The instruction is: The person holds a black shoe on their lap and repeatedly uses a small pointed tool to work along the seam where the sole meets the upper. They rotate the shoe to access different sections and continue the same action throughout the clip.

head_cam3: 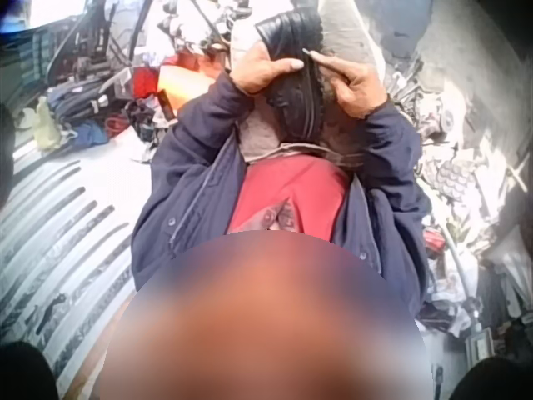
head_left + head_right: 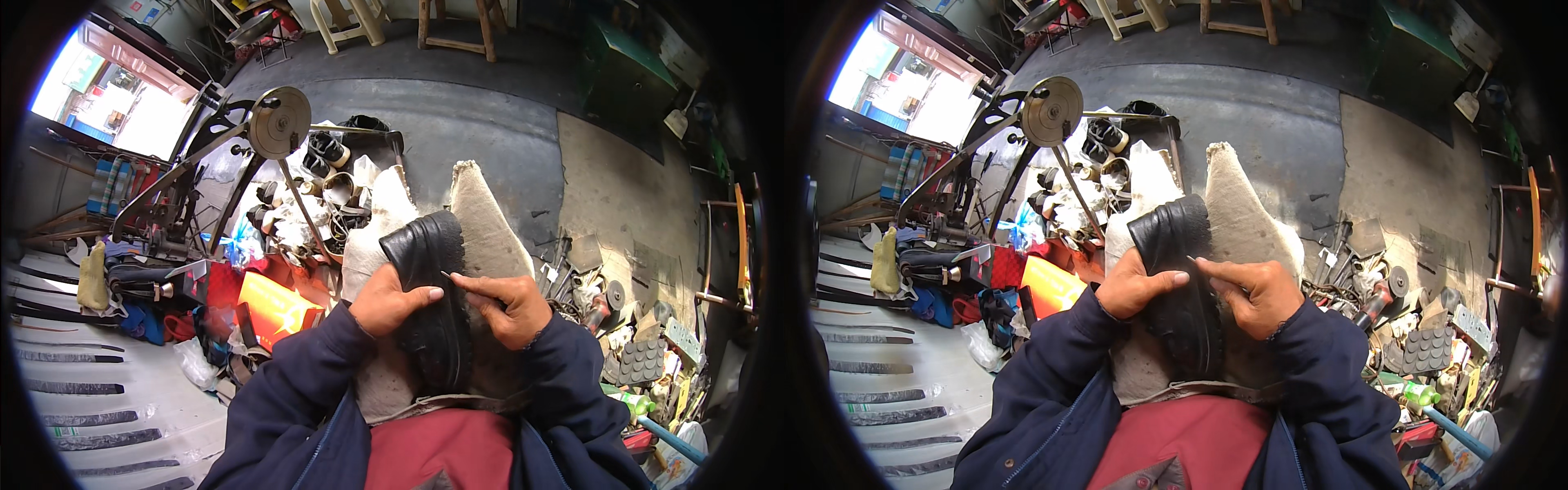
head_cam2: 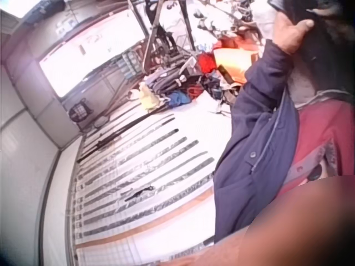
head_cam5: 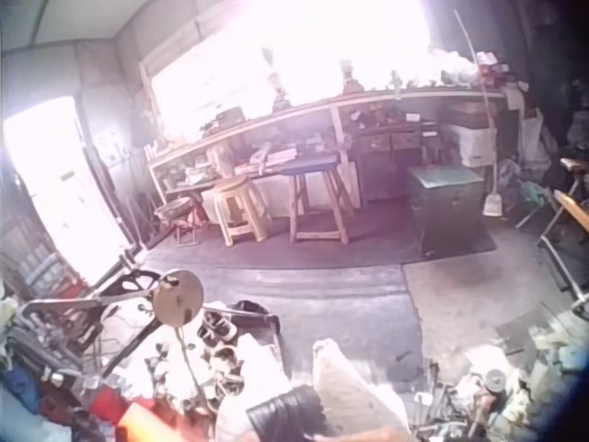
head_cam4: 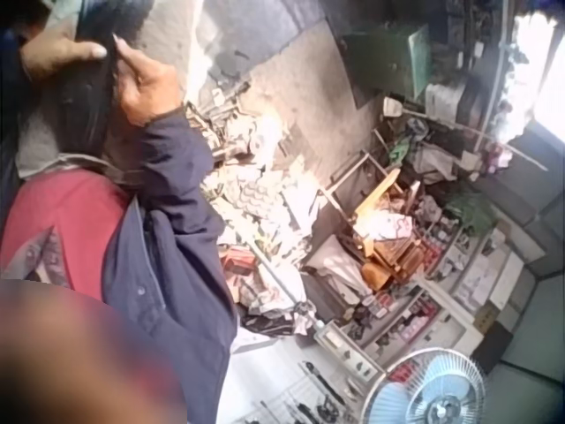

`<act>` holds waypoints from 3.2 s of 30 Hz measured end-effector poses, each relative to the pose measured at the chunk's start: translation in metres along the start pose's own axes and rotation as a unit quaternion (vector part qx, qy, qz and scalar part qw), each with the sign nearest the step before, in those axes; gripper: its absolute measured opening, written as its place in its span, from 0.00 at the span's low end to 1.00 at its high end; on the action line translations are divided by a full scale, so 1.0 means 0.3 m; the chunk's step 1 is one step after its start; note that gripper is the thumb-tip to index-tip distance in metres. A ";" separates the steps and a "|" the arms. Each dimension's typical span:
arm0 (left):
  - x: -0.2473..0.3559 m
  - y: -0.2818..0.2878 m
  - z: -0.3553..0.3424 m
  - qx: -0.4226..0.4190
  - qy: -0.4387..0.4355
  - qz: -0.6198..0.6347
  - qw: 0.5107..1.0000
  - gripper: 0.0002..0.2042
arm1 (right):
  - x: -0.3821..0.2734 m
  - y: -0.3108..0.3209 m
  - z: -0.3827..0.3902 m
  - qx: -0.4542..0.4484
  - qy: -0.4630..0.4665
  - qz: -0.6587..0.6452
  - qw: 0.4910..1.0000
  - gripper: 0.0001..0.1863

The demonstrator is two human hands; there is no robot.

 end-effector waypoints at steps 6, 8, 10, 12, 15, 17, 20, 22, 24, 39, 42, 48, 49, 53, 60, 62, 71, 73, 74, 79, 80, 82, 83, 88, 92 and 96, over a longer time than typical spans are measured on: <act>-0.011 0.004 0.000 -0.013 0.001 0.000 1.000 0.25 | 0.001 0.039 0.034 0.014 -0.034 -0.034 0.999 0.18; -0.014 -0.002 -0.006 -0.026 -0.010 -0.002 1.000 0.25 | 0.026 0.044 0.036 0.041 -0.081 -0.044 0.995 0.16; -0.022 0.002 -0.007 -0.015 -0.008 -0.011 1.000 0.25 | 0.019 0.048 0.022 0.080 -0.063 -0.026 0.994 0.14; -0.013 -0.003 -0.006 -0.013 -0.045 -0.013 0.999 0.25 | 0.001 0.053 -0.006 0.152 -0.022 0.001 0.988 0.07; -0.029 0.022 0.011 0.013 0.047 -0.195 0.980 0.25 | -0.007 0.057 -0.058 0.191 -0.032 0.055 0.980 0.14; -0.047 0.034 0.026 0.032 0.096 -0.234 0.967 0.25 | -0.027 0.045 -0.098 0.178 -0.032 0.130 0.975 0.25; -0.016 0.014 0.020 0.032 -0.025 -0.222 0.974 0.22 | -0.039 0.033 -0.140 0.159 -0.058 0.215 0.962 0.33; -0.031 0.011 0.025 0.036 -0.034 -0.231 0.972 0.19 | -0.034 0.024 -0.155 0.132 -0.077 0.219 0.964 0.30; -0.037 0.012 0.025 0.046 -0.053 -0.235 0.970 0.21 | -0.063 0.018 -0.154 0.153 -0.009 0.195 0.969 0.23; 0.015 0.003 0.084 0.102 -0.080 -0.294 0.947 0.31 | 0.034 -0.009 -0.130 0.080 -0.045 0.027 0.995 0.15; 0.018 -0.001 0.089 0.105 -0.082 -0.284 0.949 0.31 | 0.041 -0.006 -0.130 0.079 -0.041 0.073 0.993 0.15; 0.014 0.003 0.085 0.104 -0.070 -0.305 0.944 0.31 | 0.064 0.000 -0.138 0.050 -0.049 0.060 0.996 0.18; 0.012 0.004 0.084 0.106 -0.071 -0.307 0.943 0.31 | 0.063 0.001 -0.139 0.051 -0.045 0.055 0.996 0.18; 0.009 0.001 0.083 0.111 -0.081 -0.308 0.941 0.30 | 0.056 -0.001 -0.135 0.058 -0.041 0.068 0.995 0.19; 0.021 0.000 0.096 0.115 -0.083 -0.316 0.938 0.30 | 0.006 -0.007 -0.129 0.073 -0.032 0.136 0.988 0.20; 0.024 0.000 0.098 0.118 -0.085 -0.317 0.937 0.29 | -0.009 -0.009 -0.130 0.075 -0.029 0.164 0.983 0.20; -0.001 0.010 0.085 0.119 -0.070 -0.333 0.933 0.27 | -0.020 -0.019 -0.095 0.143 0.014 0.044 0.989 0.10; 0.006 0.008 0.093 0.130 -0.103 -0.315 0.935 0.24 | -0.023 -0.025 -0.085 0.152 0.017 0.048 0.987 0.10; 0.007 0.004 0.094 0.127 -0.116 -0.298 0.939 0.23 | -0.026 -0.026 -0.077 0.153 0.010 0.074 0.985 0.11; 0.018 -0.009 0.105 0.143 -0.134 -0.303 0.933 0.19 | -0.027 -0.037 -0.051 0.183 0.008 0.116 0.976 0.15; 0.022 -0.010 0.111 0.146 -0.151 -0.295 0.932 0.19 | -0.026 -0.039 -0.049 0.181 0.015 0.117 0.976 0.14; 0.025 -0.012 0.117 0.147 -0.163 -0.291 0.931 0.19 | -0.021 -0.040 -0.044 0.186 0.021 0.130 0.974 0.14; 0.027 -0.012 0.119 0.146 -0.171 -0.290 0.930 0.19 | -0.018 -0.038 -0.041 0.191 0.018 0.142 0.971 0.14; 0.018 -0.004 0.121 0.146 -0.169 -0.274 0.935 0.19 | -0.001 -0.036 -0.040 0.223 0.022 0.151 0.963 0.14; 0.020 0.002 0.129 0.151 -0.183 -0.274 0.932 0.18 | -0.002 -0.045 -0.038 0.253 0.049 0.143 0.956 0.14; 0.014 0.009 0.131 0.141 -0.170 -0.248 0.943 0.19 | -0.005 -0.047 -0.042 0.254 0.060 0.173 0.950 0.14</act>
Point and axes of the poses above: each hand's wrist, its own z-axis away from the middle knuckle, its own y-axis out of the back of the hand, x = y × z, the point moved 7 cm from there along -z, towards the middle knuckle, and after that the axes turned 14 degrees about -x, right-handed, at the moved point
